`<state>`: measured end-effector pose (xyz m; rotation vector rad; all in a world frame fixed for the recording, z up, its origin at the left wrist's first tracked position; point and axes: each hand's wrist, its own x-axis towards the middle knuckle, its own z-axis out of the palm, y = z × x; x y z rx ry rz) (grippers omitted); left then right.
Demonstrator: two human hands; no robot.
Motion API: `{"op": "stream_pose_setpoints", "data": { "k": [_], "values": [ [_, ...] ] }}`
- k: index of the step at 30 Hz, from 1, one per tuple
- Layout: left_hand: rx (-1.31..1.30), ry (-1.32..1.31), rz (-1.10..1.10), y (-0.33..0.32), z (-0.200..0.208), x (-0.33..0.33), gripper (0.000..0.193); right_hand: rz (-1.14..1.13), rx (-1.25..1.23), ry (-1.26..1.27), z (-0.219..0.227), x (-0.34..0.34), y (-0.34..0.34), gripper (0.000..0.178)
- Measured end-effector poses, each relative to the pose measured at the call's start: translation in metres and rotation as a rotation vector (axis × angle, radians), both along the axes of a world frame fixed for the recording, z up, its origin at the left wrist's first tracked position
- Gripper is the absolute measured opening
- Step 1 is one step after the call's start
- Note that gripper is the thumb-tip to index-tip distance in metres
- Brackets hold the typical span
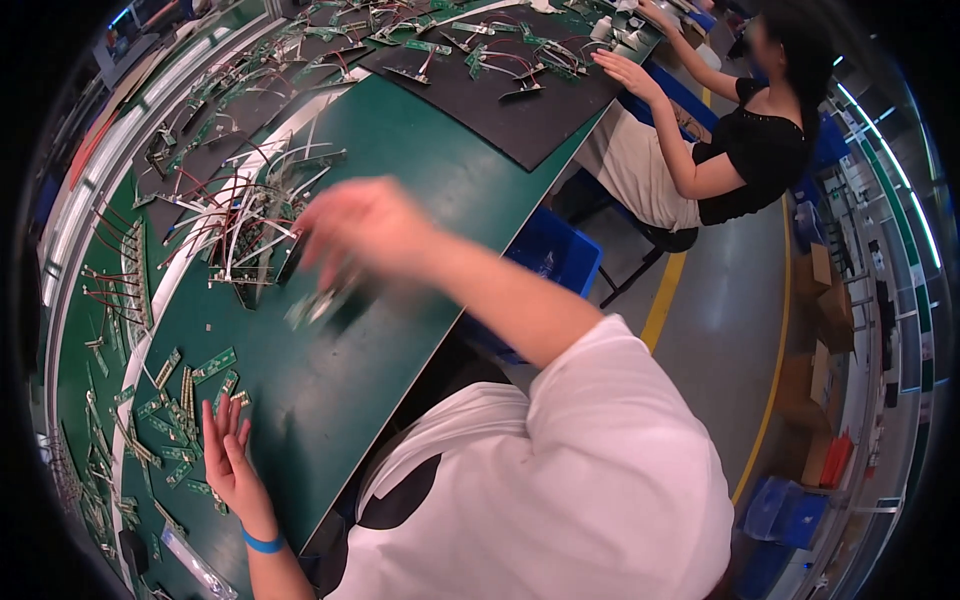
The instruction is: The person assembles circuit boards by plugging ribbon cables and wire connectors into the boards by hand.
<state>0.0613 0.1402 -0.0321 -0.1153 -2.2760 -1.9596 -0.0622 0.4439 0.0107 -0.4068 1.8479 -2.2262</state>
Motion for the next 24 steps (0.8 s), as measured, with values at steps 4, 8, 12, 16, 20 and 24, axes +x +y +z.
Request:
{"op": "stream_pose_setpoints", "data": {
  "k": [4, 8, 12, 16, 20, 24],
  "values": [
    [-0.076, -0.026, 0.007, -0.009, -0.003, 0.001, 0.042, -0.340, -0.140, -0.029, 0.005, -0.044, 0.117, 0.045],
    [-0.176, -0.050, 0.018, -0.010, -0.007, -0.004, 0.039, -0.357, -0.001, -0.511, 0.000, -0.087, 0.207, 0.040],
    [-0.476, 0.211, 0.007, -0.019, -0.008, -0.014, 0.015, -0.277, 0.147, -0.636, -0.027, -0.127, 0.260, 0.039],
    [-0.579, 0.129, 0.186, -0.035, -0.003, -0.015, 0.015, -0.610, 0.780, -0.506, -0.021, -0.153, 0.265, 0.057],
    [-0.790, 0.238, 0.268, -0.035, 0.004, -0.021, 0.026, -0.893, 1.886, 0.307, -0.017, -0.150, 0.230, 0.081],
    [-0.947, 0.220, 0.238, -0.038, -0.001, -0.023, 0.035, -0.888, 1.706, 0.424, 0.020, -0.092, 0.102, 0.082]
  ]
}}
